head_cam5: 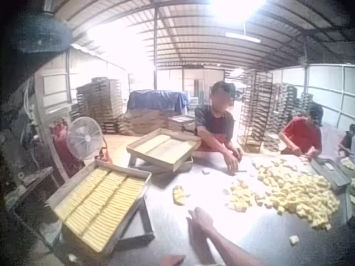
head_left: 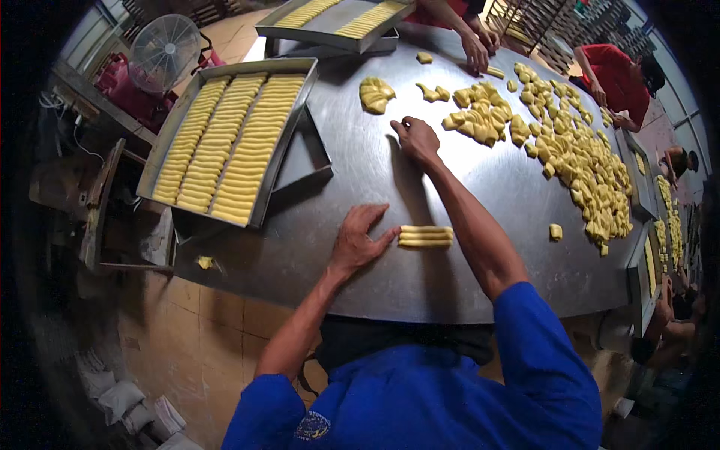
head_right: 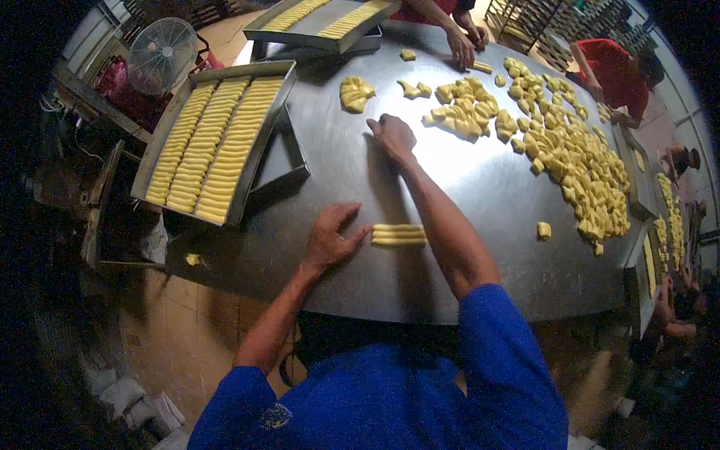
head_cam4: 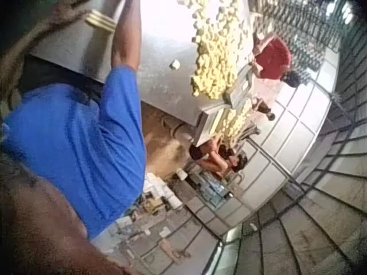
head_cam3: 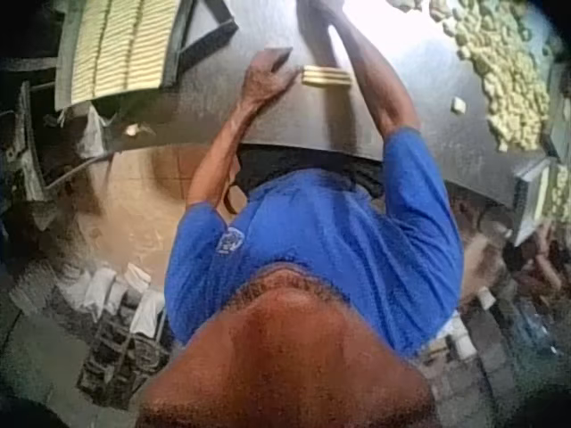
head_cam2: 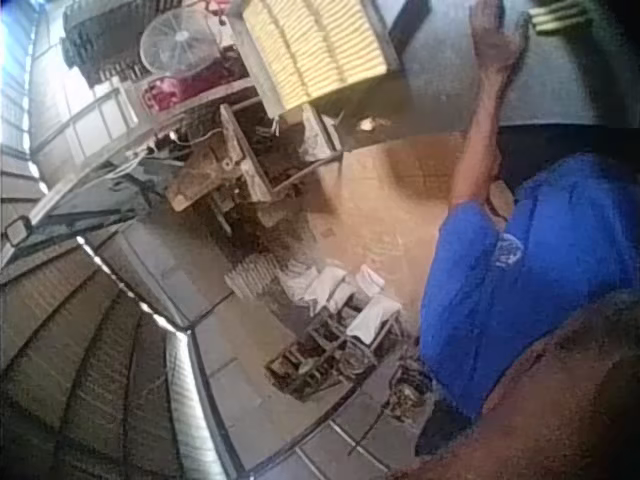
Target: The person rolls pieces of dough into sticks by hand on a metal table and arranges them in rows inside a baking tray.
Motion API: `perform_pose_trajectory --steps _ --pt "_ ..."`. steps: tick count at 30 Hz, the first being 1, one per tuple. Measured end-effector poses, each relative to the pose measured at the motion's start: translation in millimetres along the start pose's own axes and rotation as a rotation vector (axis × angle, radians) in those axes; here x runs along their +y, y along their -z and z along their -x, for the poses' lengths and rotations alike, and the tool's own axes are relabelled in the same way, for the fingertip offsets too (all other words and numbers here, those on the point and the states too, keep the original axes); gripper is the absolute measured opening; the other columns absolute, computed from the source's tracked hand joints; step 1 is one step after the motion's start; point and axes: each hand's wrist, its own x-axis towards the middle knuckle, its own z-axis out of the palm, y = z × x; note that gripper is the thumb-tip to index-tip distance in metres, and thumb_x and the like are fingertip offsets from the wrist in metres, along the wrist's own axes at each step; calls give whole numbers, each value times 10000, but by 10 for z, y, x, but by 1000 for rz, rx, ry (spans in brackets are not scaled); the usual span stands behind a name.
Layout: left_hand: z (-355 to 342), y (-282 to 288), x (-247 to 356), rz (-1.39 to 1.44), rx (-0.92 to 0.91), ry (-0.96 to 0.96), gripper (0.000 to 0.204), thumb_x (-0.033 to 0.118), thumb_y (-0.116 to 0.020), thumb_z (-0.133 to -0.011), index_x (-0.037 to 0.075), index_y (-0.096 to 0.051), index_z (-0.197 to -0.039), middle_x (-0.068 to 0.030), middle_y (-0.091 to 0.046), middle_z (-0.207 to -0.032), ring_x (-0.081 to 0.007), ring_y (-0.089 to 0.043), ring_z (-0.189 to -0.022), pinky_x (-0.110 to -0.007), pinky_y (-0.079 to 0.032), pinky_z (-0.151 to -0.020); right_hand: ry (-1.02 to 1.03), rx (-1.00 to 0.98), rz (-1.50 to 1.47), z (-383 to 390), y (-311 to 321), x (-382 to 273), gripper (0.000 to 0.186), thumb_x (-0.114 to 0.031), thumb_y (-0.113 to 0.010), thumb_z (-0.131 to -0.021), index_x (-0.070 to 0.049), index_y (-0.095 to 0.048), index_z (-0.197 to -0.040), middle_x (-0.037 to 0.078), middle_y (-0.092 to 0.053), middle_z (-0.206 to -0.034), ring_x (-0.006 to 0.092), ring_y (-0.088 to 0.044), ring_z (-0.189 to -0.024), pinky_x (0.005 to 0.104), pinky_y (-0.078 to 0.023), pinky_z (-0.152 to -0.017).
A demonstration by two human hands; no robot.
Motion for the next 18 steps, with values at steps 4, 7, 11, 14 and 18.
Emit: perform_pose_trajectory --steps 4,7,11,14,18 --pt "-17 22 34 43 -7 38 444 250 -791 -849 -6 -666 -1189 -153 -689 -1089 -317 -642 -998 -411 -513 -913 15 116 6 -438 -305 -333 534 -554 -672 -893 -61 -722 -1092 194 -736 -1010 379 -703 -970 494 -528 -829" --pt "-72 2 13 31 31 -17 400 210 -781 -851 -6 -673 -1170 -148 -695 -1082 -318 -652 -974 -403 -519 -901 -33 86 13 -563 -313 -371 568 -531 -697 -855 -12 -712 -1087 207 -733 -1006 376 -704 -969 478 -531 -828" --pt "-77 -37 -32 72 31 -25 364 184 -778 -861 -4 -683 -1157 -141 -704 -1071 -294 -664 -964 -384 -533 -879 102 198 -249 -145 -307 -85 547 -441 -711 -789 25 -699 -1074 192 -735 -924 303 -715 -843 403 -546 -781" --pt "-2 48 -44 189 59 129 344 183 -776 -878 0 -687 -1155 -142 -707 -1072 -258 -674 -938 -362 -550 -827 107 137 -431 727 -57 158 402 -311 -746 -874 10 -675 -1105 191 -724 -873 234 -709 -722 352 -558 -672" --pt "-136 99 85 369 -34 395 409 215 -758 -917 47 -668 -1279 -116 -694 -1164 -188 -677 -1009 -341 -565 -872 -161 -36 -717 1568 742 449 234 -110 -688 -946 21 -629 -1131 152 -735 -1052 195 -729 -776 309 -600 -673"
